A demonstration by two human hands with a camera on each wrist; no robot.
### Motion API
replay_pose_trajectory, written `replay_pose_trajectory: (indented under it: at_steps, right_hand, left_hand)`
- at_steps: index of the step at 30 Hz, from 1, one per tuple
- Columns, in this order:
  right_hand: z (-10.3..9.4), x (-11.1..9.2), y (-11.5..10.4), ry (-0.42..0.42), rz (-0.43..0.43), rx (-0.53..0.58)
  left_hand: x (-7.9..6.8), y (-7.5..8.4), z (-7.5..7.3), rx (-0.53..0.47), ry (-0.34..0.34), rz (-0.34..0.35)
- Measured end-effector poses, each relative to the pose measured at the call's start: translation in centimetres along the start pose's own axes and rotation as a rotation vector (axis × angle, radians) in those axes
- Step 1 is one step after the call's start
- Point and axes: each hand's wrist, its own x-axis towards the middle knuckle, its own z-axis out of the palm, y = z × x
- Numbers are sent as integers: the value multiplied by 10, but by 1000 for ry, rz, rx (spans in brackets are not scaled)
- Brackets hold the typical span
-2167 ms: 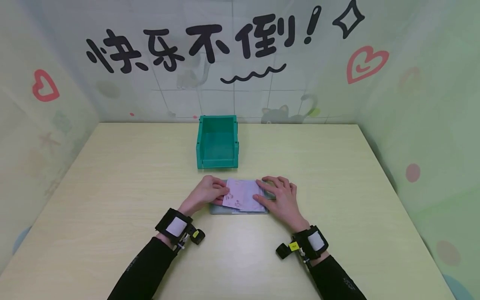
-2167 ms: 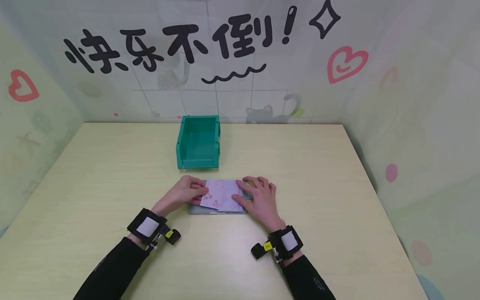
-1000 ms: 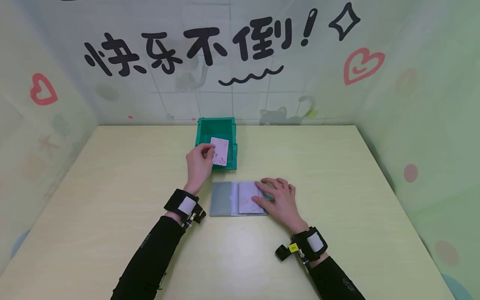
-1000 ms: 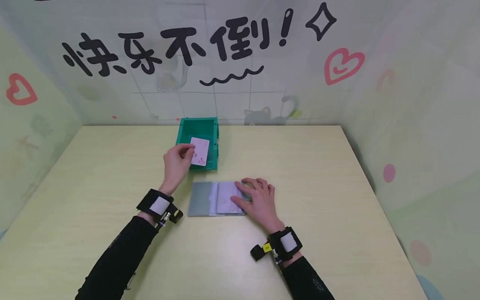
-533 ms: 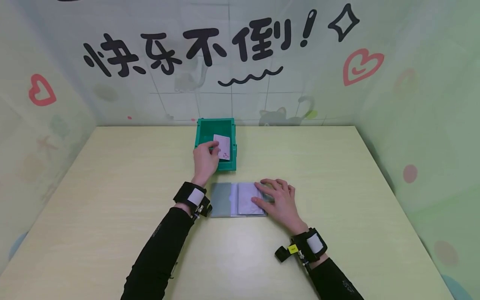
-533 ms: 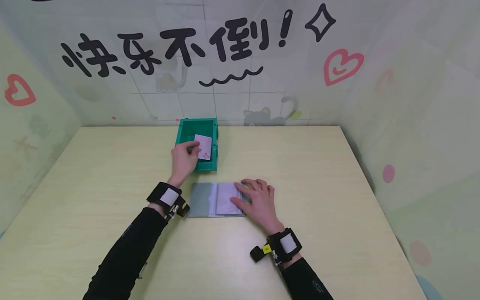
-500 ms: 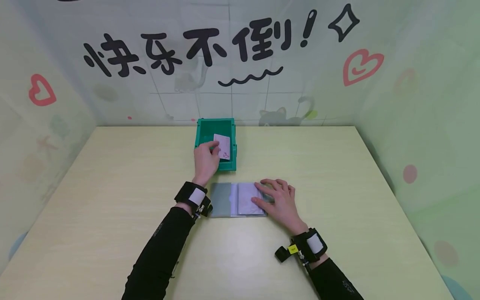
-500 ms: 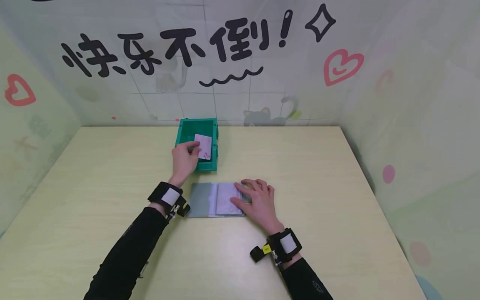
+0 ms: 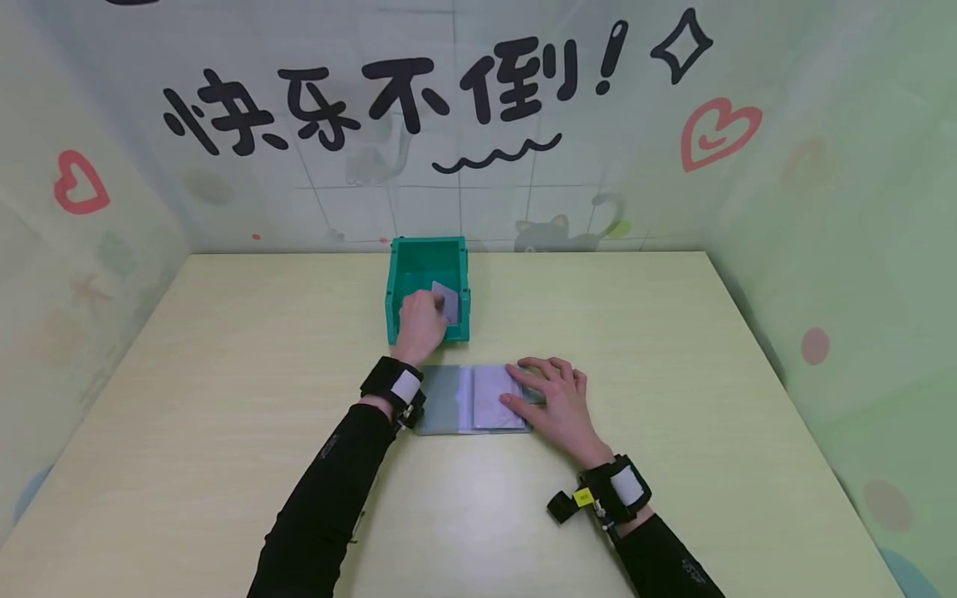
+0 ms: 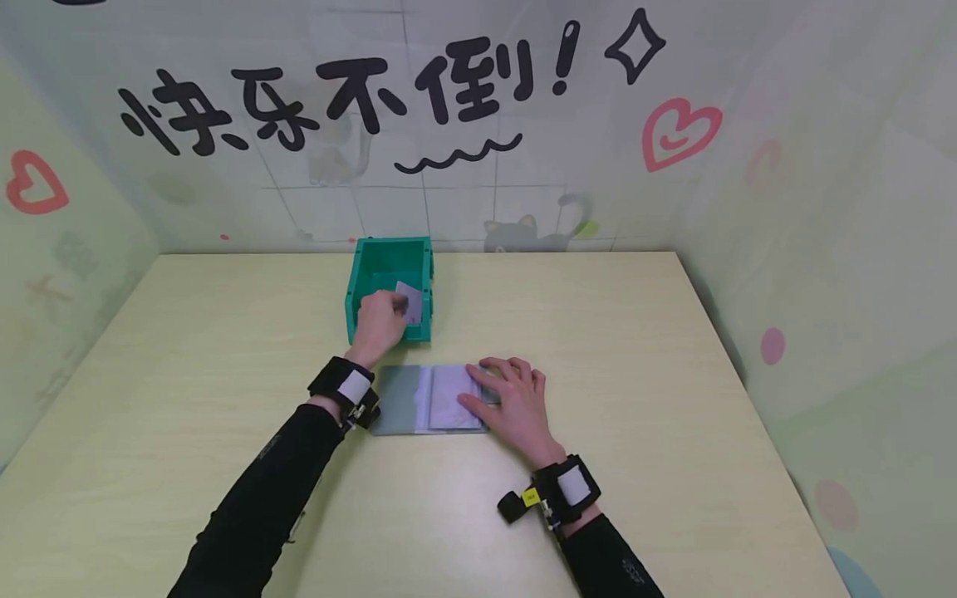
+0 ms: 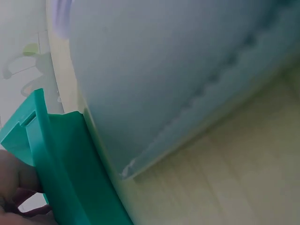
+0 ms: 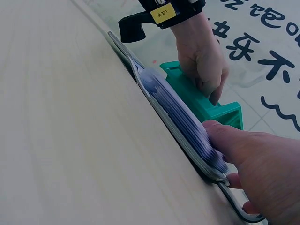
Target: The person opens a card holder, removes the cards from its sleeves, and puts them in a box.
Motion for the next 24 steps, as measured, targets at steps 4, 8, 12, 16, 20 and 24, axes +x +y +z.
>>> replay_pose_trajectory:
  at_steps: [4, 8, 12, 16, 20, 24]
  right_hand:
    - [0, 0, 0, 7, -5, -9]
    - [1, 1, 1, 12, -11, -14]
    - [0, 1, 0, 3, -5, -11]
    - [0, 1, -1, -4, 7, -16]
    - [0, 1, 0, -11, 14, -14]
    - [-1, 0, -1, -10, 18, -7]
  left_hand:
    - [1, 2, 3, 67, -35, 20]
    - [0, 6, 4, 123, -79, -5]
    - [-2, 9, 4, 173, -125, -40]
    - [-4, 11, 4, 214, -137, -30]
    - [-6, 13, 3, 228, -155, -31]
    - [-8, 14, 2, 230, -188, -45]
